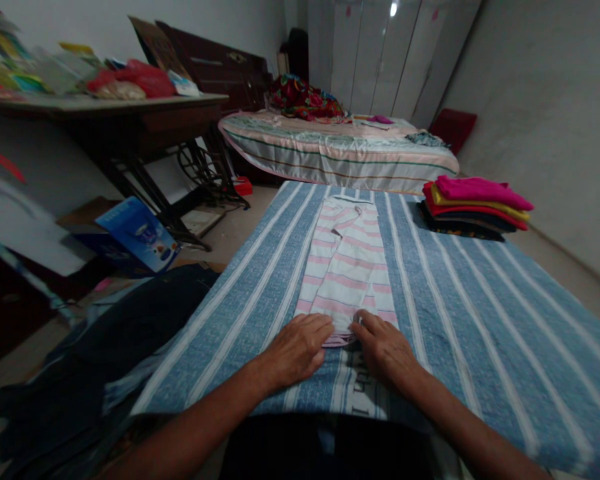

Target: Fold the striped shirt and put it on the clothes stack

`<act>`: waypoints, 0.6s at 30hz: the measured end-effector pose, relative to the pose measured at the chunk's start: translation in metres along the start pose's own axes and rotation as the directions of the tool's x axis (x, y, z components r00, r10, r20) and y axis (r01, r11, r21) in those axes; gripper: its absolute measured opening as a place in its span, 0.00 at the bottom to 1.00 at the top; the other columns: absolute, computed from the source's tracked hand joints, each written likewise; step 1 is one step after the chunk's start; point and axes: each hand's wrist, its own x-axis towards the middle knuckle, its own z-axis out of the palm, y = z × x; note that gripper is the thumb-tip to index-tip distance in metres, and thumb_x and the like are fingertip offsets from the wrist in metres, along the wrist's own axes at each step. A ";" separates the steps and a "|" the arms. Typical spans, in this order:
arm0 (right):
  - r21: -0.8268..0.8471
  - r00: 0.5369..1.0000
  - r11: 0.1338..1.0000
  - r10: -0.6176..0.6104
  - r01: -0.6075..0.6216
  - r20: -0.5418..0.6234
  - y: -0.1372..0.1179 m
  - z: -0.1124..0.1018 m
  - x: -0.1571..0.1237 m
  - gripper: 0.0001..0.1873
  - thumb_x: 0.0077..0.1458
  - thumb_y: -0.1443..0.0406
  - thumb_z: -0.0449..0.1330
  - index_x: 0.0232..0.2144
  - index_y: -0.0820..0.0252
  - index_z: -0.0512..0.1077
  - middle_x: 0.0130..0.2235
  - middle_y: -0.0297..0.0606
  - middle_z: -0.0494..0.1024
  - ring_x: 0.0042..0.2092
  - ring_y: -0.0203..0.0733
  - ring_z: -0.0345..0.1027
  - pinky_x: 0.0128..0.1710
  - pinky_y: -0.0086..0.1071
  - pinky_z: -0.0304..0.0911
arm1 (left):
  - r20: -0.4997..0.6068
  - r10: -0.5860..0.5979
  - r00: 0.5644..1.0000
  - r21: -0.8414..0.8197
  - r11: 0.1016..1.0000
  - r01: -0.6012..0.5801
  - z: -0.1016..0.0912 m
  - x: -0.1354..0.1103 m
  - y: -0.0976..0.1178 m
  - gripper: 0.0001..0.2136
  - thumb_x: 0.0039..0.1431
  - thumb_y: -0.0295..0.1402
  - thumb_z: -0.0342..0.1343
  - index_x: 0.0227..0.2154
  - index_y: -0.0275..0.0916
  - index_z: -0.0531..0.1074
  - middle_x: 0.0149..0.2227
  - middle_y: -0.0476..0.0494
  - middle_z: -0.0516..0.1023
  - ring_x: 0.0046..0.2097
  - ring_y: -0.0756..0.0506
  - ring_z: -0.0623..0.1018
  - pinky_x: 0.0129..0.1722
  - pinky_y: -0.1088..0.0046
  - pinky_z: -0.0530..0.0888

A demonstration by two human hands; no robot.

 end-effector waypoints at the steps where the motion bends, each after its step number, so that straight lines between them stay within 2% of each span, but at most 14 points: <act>1: 0.005 1.000 1.000 0.014 -0.014 0.008 0.001 -0.001 0.001 0.20 0.50 0.76 0.50 0.45 0.59 0.67 0.51 0.45 0.65 0.45 0.45 0.62 0.41 0.35 0.61 | 0.000 -0.003 1.000 -0.002 1.000 0.003 0.000 0.000 0.000 0.18 0.51 0.27 0.49 0.47 0.39 0.61 0.49 0.39 0.70 0.53 0.42 0.68 0.52 0.63 0.65; 5: 0.032 0.995 0.998 0.048 -0.051 0.084 0.003 -0.009 0.010 0.17 0.50 0.76 0.50 0.41 0.58 0.69 0.48 0.42 0.68 0.42 0.42 0.64 0.39 0.32 0.61 | 0.014 -0.026 1.000 0.004 1.000 0.026 0.001 0.003 0.000 0.15 0.52 0.28 0.50 0.45 0.40 0.63 0.47 0.41 0.70 0.51 0.42 0.68 0.51 0.63 0.66; 11: 0.033 0.985 0.995 0.089 -0.095 0.148 0.001 -0.017 0.021 0.14 0.50 0.76 0.50 0.37 0.58 0.69 0.41 0.39 0.71 0.39 0.41 0.65 0.35 0.31 0.59 | -0.023 -0.044 0.999 0.028 0.999 0.044 0.007 0.006 0.000 0.14 0.52 0.23 0.47 0.43 0.39 0.64 0.43 0.42 0.71 0.49 0.43 0.69 0.50 0.63 0.66; 14: 0.000 0.985 0.992 0.127 -0.127 0.118 -0.005 -0.015 0.020 0.13 0.51 0.76 0.50 0.35 0.59 0.69 0.40 0.40 0.71 0.39 0.43 0.63 0.35 0.33 0.58 | -0.052 -0.040 0.998 0.036 0.998 0.042 0.010 0.007 -0.002 0.14 0.52 0.21 0.46 0.42 0.40 0.64 0.42 0.42 0.72 0.48 0.44 0.70 0.49 0.63 0.67; 18: -0.040 0.986 0.985 0.169 -0.169 -0.014 -0.017 -0.004 0.014 0.10 0.52 0.75 0.52 0.34 0.59 0.69 0.42 0.43 0.70 0.41 0.46 0.62 0.37 0.36 0.59 | -0.128 -0.025 0.991 0.052 0.998 0.032 0.011 0.007 -0.004 0.13 0.55 0.21 0.43 0.40 0.39 0.66 0.39 0.42 0.72 0.45 0.44 0.71 0.47 0.65 0.68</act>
